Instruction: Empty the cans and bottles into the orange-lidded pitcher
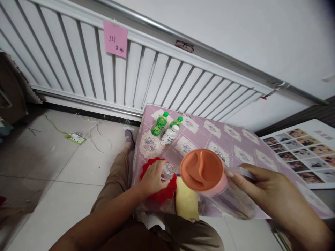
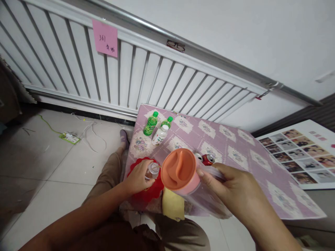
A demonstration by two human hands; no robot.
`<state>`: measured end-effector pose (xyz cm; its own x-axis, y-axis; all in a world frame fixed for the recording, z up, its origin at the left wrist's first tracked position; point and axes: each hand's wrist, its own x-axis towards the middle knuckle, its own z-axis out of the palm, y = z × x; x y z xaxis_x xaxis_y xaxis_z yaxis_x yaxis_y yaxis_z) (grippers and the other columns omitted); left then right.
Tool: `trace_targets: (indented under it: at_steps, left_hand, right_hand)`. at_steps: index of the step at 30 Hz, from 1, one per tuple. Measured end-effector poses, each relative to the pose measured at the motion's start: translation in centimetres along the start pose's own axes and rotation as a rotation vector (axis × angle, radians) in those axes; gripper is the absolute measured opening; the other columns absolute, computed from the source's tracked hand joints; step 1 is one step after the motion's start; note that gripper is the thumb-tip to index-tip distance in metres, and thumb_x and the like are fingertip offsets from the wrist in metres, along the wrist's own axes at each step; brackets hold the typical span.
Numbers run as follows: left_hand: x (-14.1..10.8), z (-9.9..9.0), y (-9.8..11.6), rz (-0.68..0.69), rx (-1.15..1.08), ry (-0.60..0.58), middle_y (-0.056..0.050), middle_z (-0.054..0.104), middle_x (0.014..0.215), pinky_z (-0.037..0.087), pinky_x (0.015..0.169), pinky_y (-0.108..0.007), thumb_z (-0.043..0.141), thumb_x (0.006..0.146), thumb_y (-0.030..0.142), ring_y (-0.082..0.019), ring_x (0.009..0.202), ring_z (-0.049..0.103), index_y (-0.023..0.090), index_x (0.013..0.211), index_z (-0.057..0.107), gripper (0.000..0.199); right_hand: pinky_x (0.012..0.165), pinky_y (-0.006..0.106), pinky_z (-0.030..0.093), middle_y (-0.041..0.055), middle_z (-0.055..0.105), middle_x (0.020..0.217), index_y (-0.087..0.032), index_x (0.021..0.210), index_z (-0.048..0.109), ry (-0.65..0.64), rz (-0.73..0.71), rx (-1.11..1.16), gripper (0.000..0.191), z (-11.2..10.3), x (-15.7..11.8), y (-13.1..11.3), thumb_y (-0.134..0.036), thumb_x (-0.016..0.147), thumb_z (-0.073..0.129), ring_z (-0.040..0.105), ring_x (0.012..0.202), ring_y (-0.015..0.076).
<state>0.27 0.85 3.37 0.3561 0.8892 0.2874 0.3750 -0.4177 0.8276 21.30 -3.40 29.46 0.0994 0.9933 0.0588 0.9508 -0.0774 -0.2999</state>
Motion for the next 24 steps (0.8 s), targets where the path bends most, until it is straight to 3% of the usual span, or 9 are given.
trace_targets:
  at_steps: [14,24]
  left_hand:
    - [0.01,0.00,0.15,-0.003,-0.012,0.013,-0.013,0.058,0.131,0.046,0.105,-0.050,0.070,0.071,0.018,-0.032,0.123,0.056,0.021,0.134,0.042,0.069]
    - [-0.07,0.11,0.11,-0.002,0.001,0.013,-0.012,0.057,0.131,0.047,0.104,-0.049,0.071,0.072,0.019,-0.031,0.123,0.056,0.023,0.133,0.040,0.069]
  right_hand:
    - [0.044,0.024,0.040,-0.0014,0.057,0.051,-0.021,0.060,0.064,0.006,-0.017,-0.077,0.055,0.16,-0.08,0.15,-0.073,0.073,0.056,0.053,0.049,0.0160]
    - [0.044,0.025,0.042,0.0000,0.062,0.054,-0.020,0.064,0.067,-0.012,-0.009,-0.076,0.053,0.05,-0.02,0.40,-0.072,0.073,0.056,0.057,0.050,0.0180]
